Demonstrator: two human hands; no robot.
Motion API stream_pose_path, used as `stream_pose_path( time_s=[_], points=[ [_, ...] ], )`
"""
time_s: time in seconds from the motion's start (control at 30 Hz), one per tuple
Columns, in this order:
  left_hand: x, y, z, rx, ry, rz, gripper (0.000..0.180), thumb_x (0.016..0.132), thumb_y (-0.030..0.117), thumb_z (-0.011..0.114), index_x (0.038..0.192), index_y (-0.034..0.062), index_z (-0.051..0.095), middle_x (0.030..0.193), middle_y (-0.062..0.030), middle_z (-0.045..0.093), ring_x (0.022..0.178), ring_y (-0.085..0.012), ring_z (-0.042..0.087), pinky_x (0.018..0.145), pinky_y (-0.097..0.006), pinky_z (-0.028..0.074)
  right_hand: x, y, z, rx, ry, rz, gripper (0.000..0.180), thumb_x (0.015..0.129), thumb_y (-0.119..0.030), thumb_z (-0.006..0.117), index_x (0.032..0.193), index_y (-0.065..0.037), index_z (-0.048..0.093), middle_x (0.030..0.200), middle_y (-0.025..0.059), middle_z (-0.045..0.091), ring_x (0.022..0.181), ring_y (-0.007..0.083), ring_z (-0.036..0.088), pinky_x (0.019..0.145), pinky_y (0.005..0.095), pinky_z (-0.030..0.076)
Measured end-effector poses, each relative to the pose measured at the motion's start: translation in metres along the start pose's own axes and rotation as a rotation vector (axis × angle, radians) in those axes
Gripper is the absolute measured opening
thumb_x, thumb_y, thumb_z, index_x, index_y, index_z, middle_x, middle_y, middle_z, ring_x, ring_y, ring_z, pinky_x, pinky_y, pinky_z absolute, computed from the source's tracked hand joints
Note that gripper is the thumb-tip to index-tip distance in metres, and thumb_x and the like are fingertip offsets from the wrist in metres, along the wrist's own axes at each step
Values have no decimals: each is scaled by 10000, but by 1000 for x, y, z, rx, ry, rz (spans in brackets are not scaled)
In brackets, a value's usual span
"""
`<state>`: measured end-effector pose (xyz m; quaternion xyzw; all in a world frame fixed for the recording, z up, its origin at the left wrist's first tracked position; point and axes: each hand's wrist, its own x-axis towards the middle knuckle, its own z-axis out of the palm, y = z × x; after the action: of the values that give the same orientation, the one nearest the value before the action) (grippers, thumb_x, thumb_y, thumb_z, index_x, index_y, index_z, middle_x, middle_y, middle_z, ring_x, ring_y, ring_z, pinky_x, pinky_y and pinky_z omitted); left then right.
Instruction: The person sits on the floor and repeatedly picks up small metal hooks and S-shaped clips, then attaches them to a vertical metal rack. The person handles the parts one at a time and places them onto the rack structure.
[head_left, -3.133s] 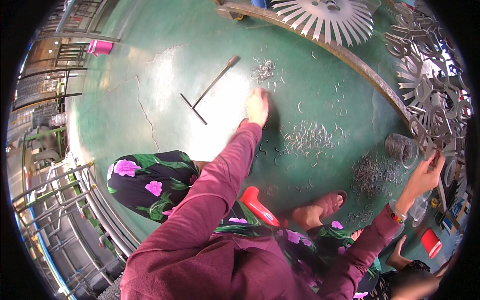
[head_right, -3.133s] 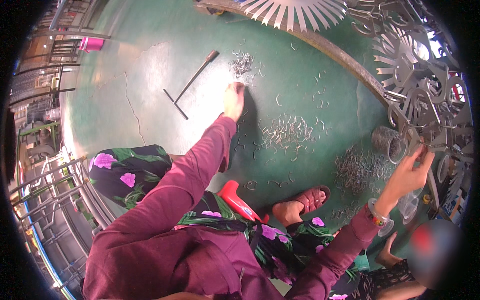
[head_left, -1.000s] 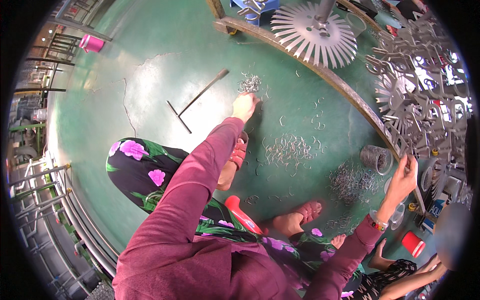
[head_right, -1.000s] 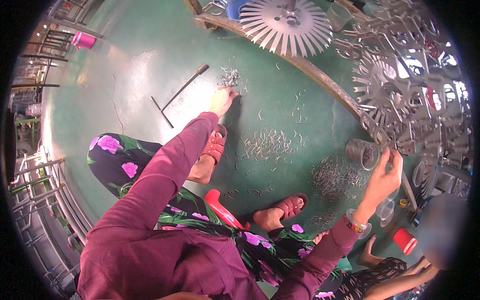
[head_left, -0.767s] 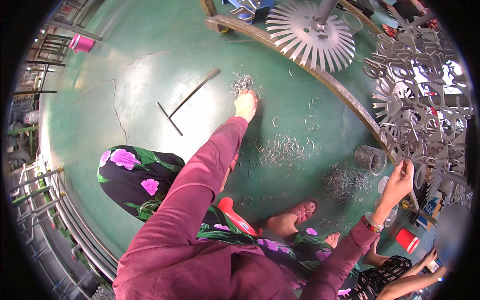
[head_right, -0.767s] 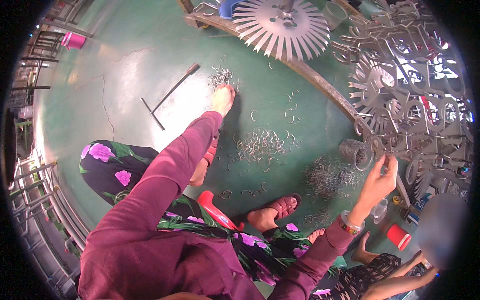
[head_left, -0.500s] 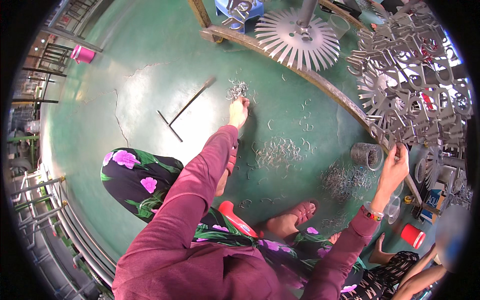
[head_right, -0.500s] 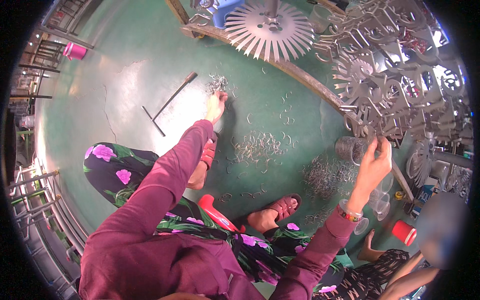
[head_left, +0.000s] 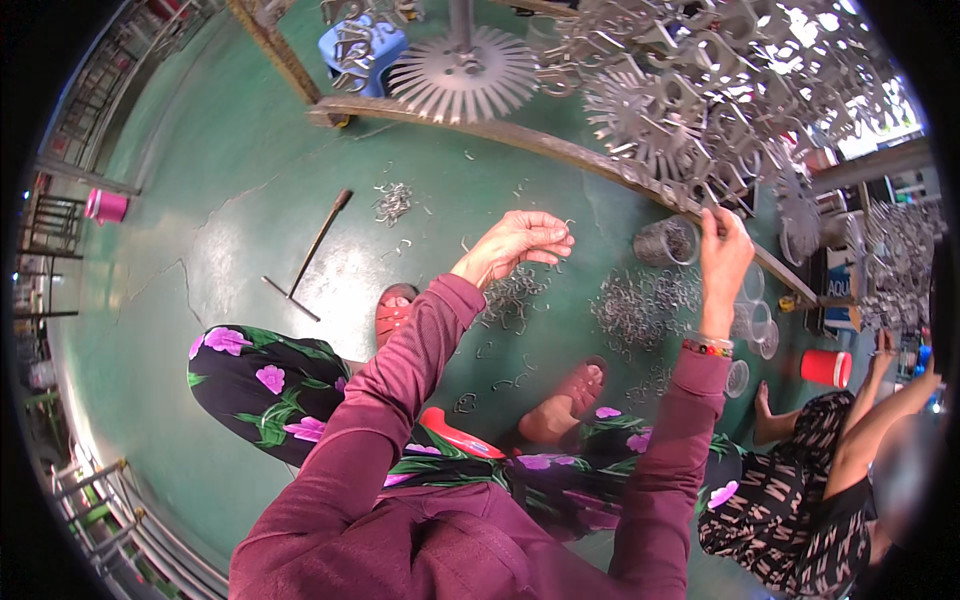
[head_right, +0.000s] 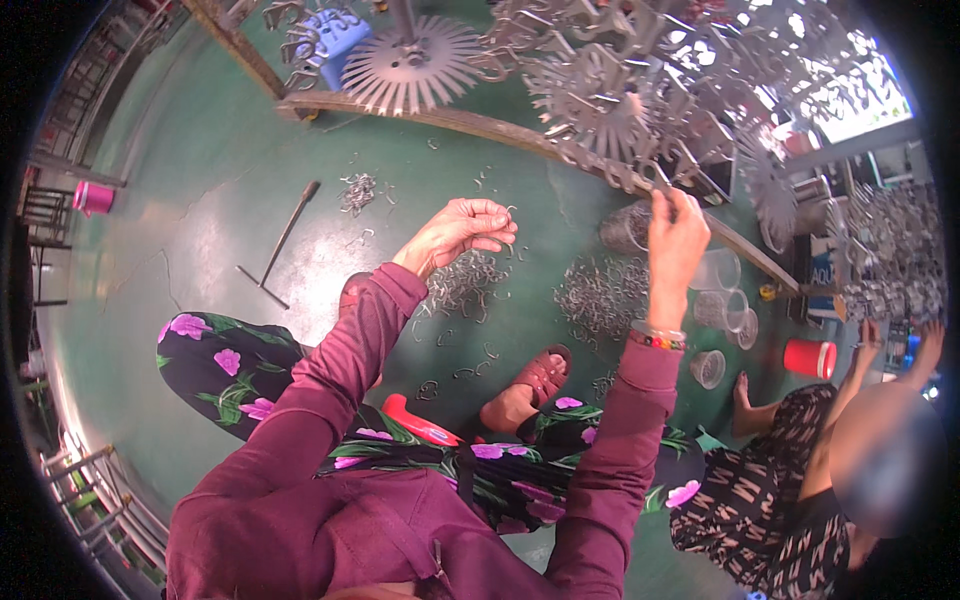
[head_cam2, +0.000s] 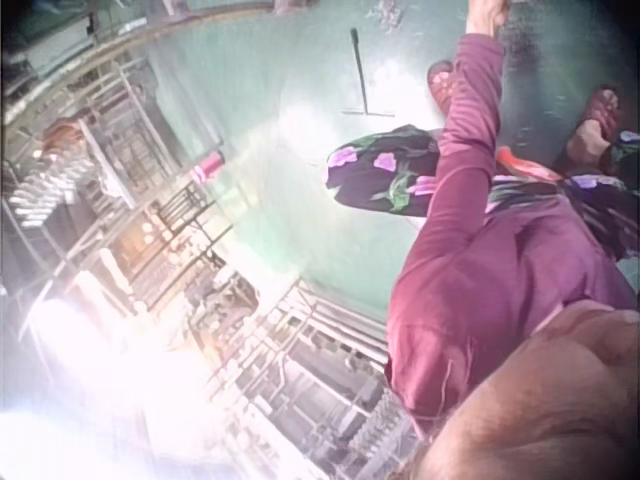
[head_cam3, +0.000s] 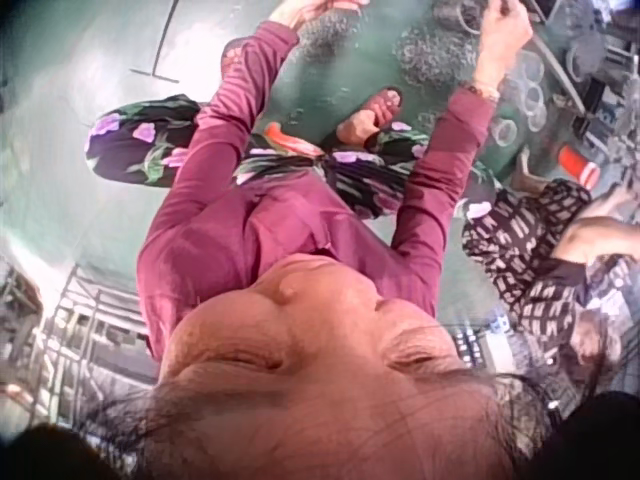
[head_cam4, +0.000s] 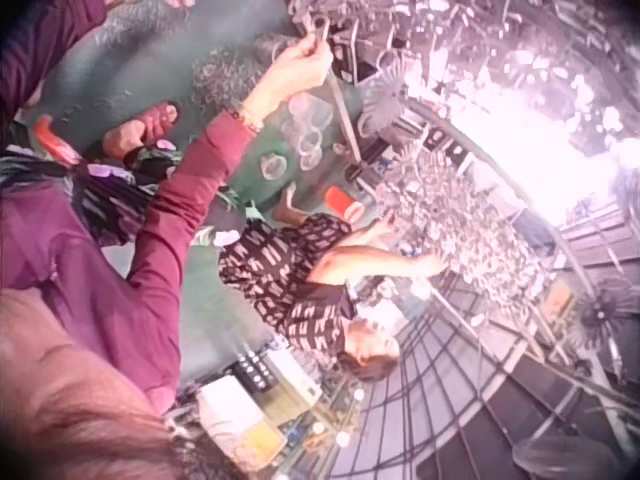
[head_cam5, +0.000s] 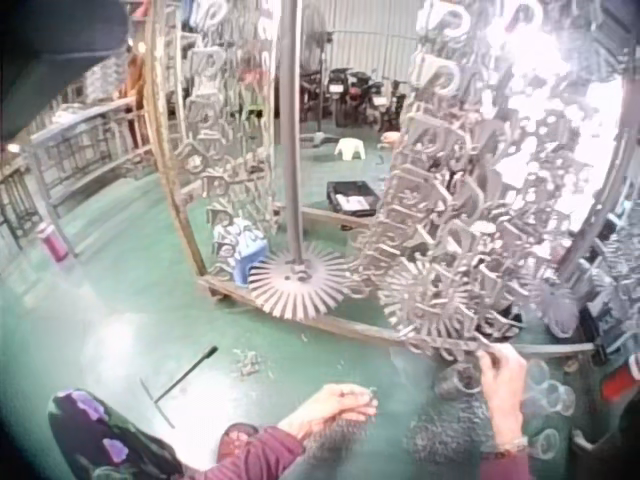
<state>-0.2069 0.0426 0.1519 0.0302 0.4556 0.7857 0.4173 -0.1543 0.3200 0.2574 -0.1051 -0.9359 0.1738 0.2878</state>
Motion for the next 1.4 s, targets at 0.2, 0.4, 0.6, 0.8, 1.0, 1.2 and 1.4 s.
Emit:
stream_pose_path(
  time_s=[0.2, 0.4, 0.6, 0.8, 1.0, 1.2, 1.4],
  points=[
    [-4, 6, 41, 98, -136, 15, 191, 837, 195, 687, 936, 48, 619, 927, -67, 655, 873, -154, 631, 747, -288, 530, -8, -10, -15, -50, -18, 75, 181, 828, -204, 633, 882, -32, 649, 760, 131, 618, 701, 311, 617, 638, 408, 461],
    [2, -16, 32, 346, -90, 38, 178, 882, 185, 595, 987, 41, 593, 878, -55, 611, 822, -129, 594, 671, -278, 546, -8, -9, -3, -104, 17, -7, 179, 821, -194, 633, 866, -21, 636, 798, 144, 630, 733, 336, 610, 650, 411, 456],
    [10, -94, -90, 750, 576, -112, 211, 848, 191, 577, 964, 31, 652, 896, -106, 667, 848, -156, 653, 541, -304, 560, -10, 4, 14, -68, -34, -10, 161, 852, -178, 613, 861, -19, 633, 756, 141, 616, 681, 293, 602, 637, 381, 453],
    [-34, -101, -209, 1194, 1101, -26, 169, 784, 203, 641, 888, 85, 703, 853, -187, 666, 822, -355, 645, 751, -432, 512, -9, -2, 18, 15, -46, 48, 214, 864, -193, 615, 890, 19, 619, 765, 141, 616, 679, 277, 588, 650, 357, 449],
    [-42, -68, -256, 1396, 1224, 244, 106, 783, 102, 588, 828, 73, 679, 835, -206, 644, 780, -381, 624, 710, -460, 512, -10, -9, 18, -8, -68, 67, 226, 886, -194, 597, 926, 28, 615, 839, 134, 621, 732, 260, 583, 692, 335, 448],
    [-79, -25, -286, 788, 1656, 255, 126, 867, 105, 574, 943, 34, 645, 890, -133, 657, 850, -263, 611, 756, -344, 476, -8, 10, 12, -134, -105, 71, 225, 893, -188, 587, 990, 11, 631, 873, 141, 655, 764, 236, 617, 716, 324, 464],
    [-88, -100, -329, 1308, 1234, 506, 140, 764, 60, 654, 894, 96, 693, 825, -75, 608, 875, -270, 535, 801, -352, 450, 1, 3, 14, -195, -118, 134, 251, 890, -234, 592, 987, -8, 642, 842, 141, 663, 729, 217, 616, 699, 320, 469]
  ],
)
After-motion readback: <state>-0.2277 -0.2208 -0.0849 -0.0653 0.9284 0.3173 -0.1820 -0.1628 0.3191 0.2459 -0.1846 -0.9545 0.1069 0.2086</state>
